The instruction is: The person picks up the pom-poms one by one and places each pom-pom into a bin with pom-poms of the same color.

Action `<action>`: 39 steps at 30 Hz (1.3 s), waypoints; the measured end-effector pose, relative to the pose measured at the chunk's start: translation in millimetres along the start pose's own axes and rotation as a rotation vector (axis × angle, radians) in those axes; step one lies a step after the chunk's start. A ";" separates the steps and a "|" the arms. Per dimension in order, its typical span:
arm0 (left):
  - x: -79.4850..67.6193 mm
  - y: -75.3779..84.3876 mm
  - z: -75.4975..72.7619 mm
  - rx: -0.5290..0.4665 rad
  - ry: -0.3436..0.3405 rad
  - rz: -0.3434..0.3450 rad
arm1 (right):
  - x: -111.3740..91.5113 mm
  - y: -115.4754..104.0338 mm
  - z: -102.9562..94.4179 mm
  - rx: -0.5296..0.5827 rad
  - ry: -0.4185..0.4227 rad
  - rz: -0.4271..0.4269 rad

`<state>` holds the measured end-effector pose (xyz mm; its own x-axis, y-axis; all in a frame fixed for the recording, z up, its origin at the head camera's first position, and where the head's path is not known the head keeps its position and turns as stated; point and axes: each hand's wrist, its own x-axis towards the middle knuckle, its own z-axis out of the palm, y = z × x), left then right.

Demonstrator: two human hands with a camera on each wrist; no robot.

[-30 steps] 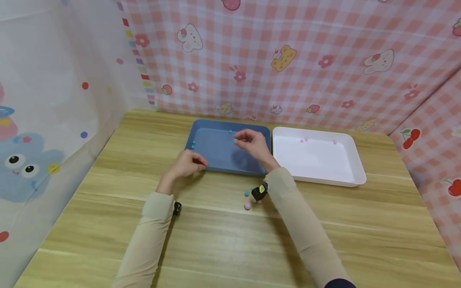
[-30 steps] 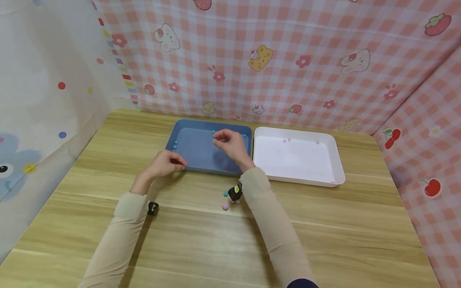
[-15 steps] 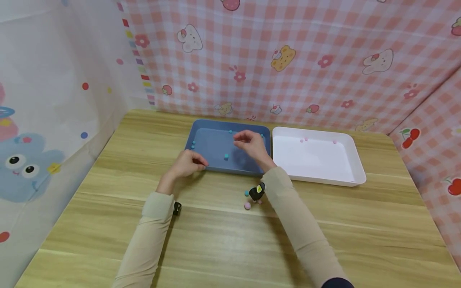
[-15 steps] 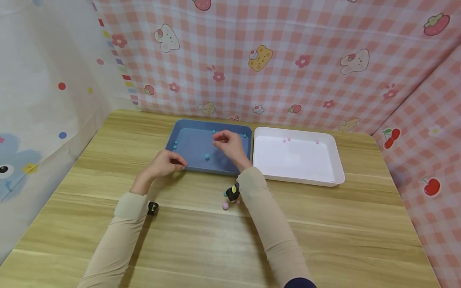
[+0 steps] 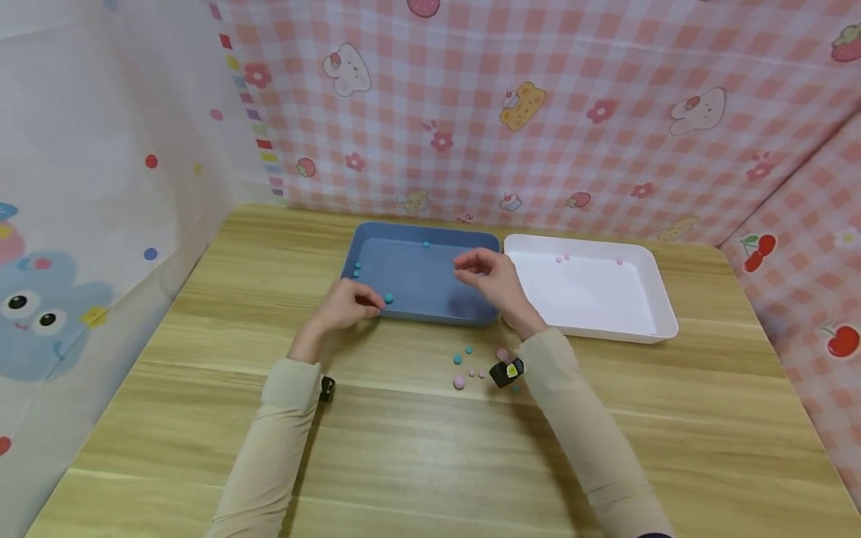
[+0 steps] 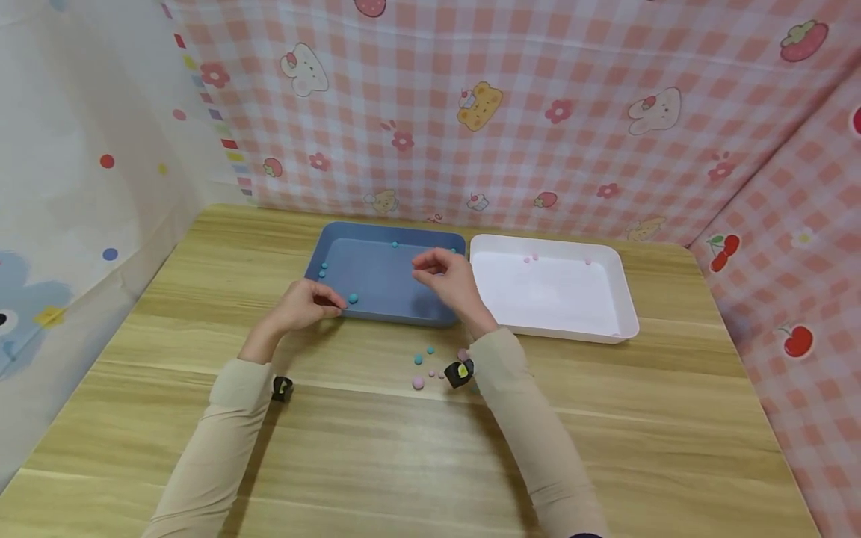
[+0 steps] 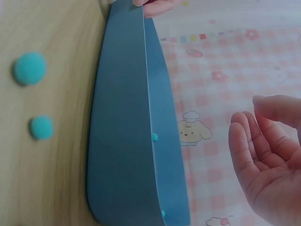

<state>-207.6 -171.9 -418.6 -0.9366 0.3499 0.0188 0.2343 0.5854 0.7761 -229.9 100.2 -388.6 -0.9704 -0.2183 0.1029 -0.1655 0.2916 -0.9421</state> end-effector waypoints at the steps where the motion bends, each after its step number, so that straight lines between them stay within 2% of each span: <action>1: 0.1 -0.9 0.0 0.003 -0.001 0.002 | -3.0 -0.2 -2.2 -0.001 -0.005 -0.005; 7: -0.1 -1.7 -1.4 0.014 -0.005 0.003 | -22.2 -2.6 -15.9 -0.039 -0.047 -0.021; 19: 0.4 -0.6 -1.0 0.024 -0.025 -0.028 | -59.1 0.0 -40.9 -0.059 -0.078 0.014; 26: 0.9 -0.3 -0.2 0.021 -0.025 -0.028 | -81.5 16.9 -51.4 -0.113 -0.125 0.027; 39: 1.0 0.8 0.6 0.019 -0.024 -0.028 | -116.4 48.9 -51.0 -0.207 -0.232 0.048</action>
<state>-208.2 -170.7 -418.3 -0.9366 0.3499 -0.0181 0.2129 0.6093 0.7638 -134.0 187.4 -430.4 -0.9160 -0.3993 -0.0375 -0.1764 0.4851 -0.8565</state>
